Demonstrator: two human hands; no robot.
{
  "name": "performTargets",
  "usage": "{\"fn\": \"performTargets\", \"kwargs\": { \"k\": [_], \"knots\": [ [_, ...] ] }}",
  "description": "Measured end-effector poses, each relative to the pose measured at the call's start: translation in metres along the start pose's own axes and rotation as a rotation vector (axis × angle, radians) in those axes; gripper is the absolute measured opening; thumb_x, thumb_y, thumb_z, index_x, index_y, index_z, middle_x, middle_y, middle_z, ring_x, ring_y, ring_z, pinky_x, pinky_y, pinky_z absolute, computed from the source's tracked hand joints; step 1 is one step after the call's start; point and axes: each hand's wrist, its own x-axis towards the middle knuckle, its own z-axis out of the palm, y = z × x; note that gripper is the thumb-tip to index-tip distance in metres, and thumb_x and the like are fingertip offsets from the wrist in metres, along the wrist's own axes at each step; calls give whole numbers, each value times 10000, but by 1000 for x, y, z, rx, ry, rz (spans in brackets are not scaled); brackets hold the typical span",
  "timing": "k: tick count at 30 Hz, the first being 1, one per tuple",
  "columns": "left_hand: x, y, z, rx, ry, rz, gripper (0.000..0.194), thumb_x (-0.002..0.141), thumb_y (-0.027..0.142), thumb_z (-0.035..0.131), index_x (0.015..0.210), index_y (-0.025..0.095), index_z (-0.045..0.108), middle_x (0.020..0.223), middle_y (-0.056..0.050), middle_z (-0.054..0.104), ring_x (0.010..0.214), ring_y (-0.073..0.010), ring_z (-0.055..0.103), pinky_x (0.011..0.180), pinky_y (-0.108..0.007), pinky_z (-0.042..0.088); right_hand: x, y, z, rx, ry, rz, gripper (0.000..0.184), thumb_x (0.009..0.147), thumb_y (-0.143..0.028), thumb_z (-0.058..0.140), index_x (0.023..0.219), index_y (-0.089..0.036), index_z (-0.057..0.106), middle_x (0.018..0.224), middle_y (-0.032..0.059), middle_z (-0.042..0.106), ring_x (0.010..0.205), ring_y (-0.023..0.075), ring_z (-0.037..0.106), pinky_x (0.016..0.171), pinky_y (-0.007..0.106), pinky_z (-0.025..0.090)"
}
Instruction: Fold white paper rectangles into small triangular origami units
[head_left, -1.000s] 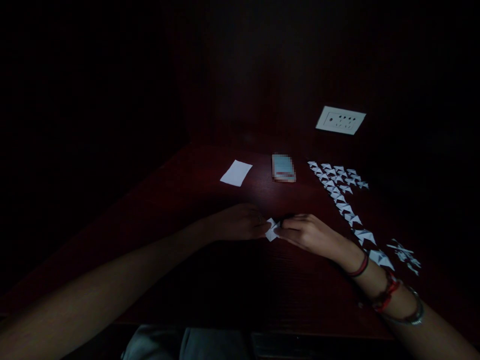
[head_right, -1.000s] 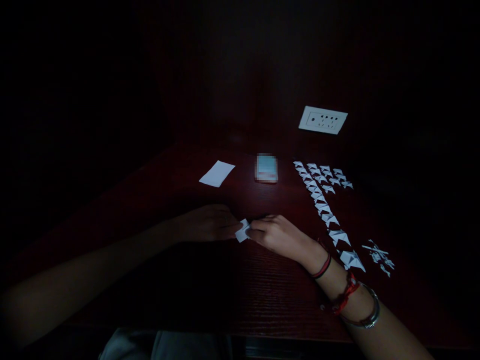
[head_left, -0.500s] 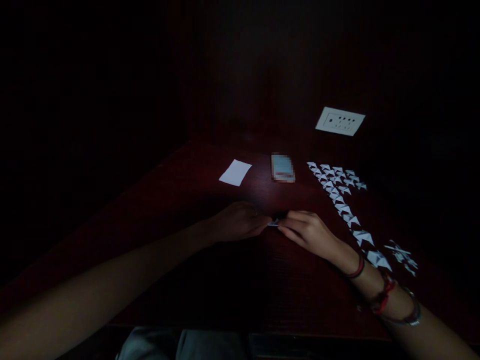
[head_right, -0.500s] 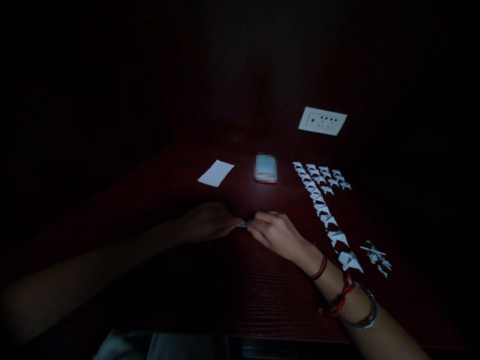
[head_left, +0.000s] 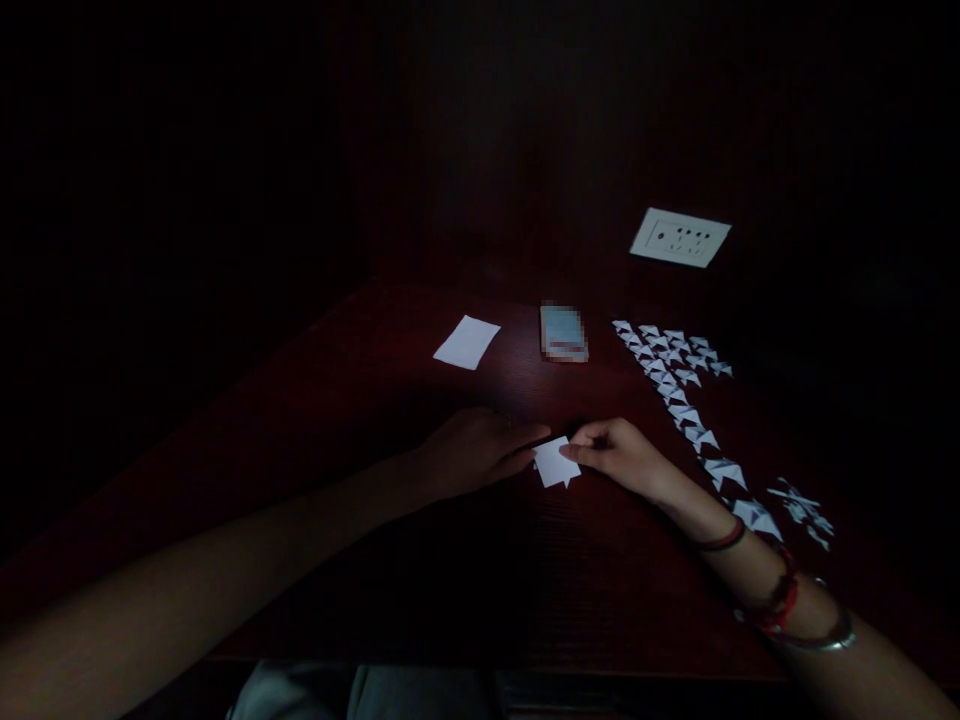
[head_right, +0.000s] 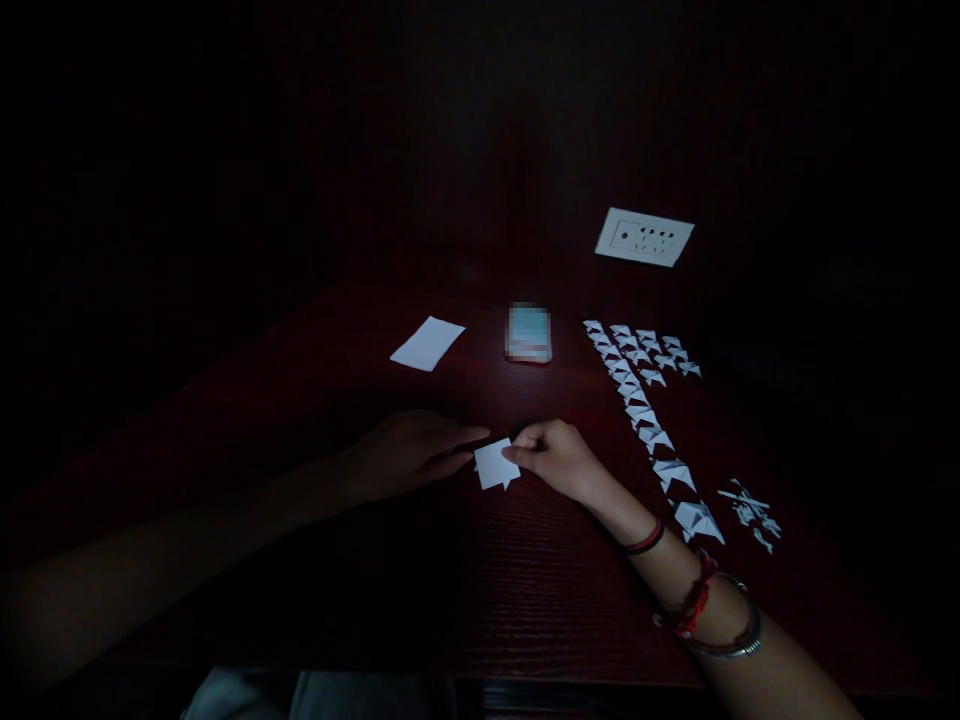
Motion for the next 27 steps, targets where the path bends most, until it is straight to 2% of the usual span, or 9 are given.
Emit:
{"fn": "performTargets", "kwargs": {
  "k": [3, 6, 10, 15, 20, 27],
  "knots": [
    [0, 0, 0, 56, -44, 165, 231, 820, 252, 432, 1033, 203, 509, 973, -43, 550, 847, -153, 519, 724, -279, 401, 0, 2, 1, -172, 52, -30, 165, 688, -294, 537, 663, -138, 588, 587, -7, 553, 529, 89, 477, 498, 207, 354],
    [1, -1, 0, 20, -85, 249, 200, 817, 235, 445, 997, 190, 521, 1062, -42, 520, 988, -167, 457, 827, -296, 356, -1, 1, 1, -274, 87, -86, 157, 698, -277, 543, 751, -140, 596, 583, -10, 545, 509, 81, 477, 482, 197, 351],
    [0, -2, -1, -30, -115, 228, 227, 833, 219, 418, 1044, 189, 495, 1065, -30, 528, 1037, -152, 426, 870, -286, 321, -3, -2, -4, -336, 53, -269, 233, 734, -231, 524, 950, -163, 582, 658, -1, 551, 570, 83, 496, 553, 205, 385],
    [-4, -1, -7, -23, -185, 237, 272, 847, 266, 401, 1108, 223, 463, 1148, -14, 478, 1070, -156, 394, 901, -303, 284, -9, -7, -14, -405, -154, -463, 172, 767, -188, 495, 878, -184, 627, 804, 30, 556, 714, 102, 522, 650, 216, 405],
    [-4, 1, -13, -1, -220, 246, 290, 847, 309, 397, 1120, 234, 461, 1209, -6, 426, 1132, -178, 324, 926, -325, 244, -19, -13, -20, -520, -281, -494, 193, 795, -158, 438, 838, -152, 626, 799, 39, 551, 710, 108, 519, 638, 227, 392],
    [-6, 5, -14, -4, -234, 180, 303, 861, 340, 362, 1131, 234, 450, 1171, 7, 467, 1087, -141, 379, 919, -285, 234, -28, -22, -28, -590, -331, -487, 216, 786, -111, 419, 842, -166, 619, 802, 25, 556, 718, 103, 521, 636, 223, 385]
  ]
}}
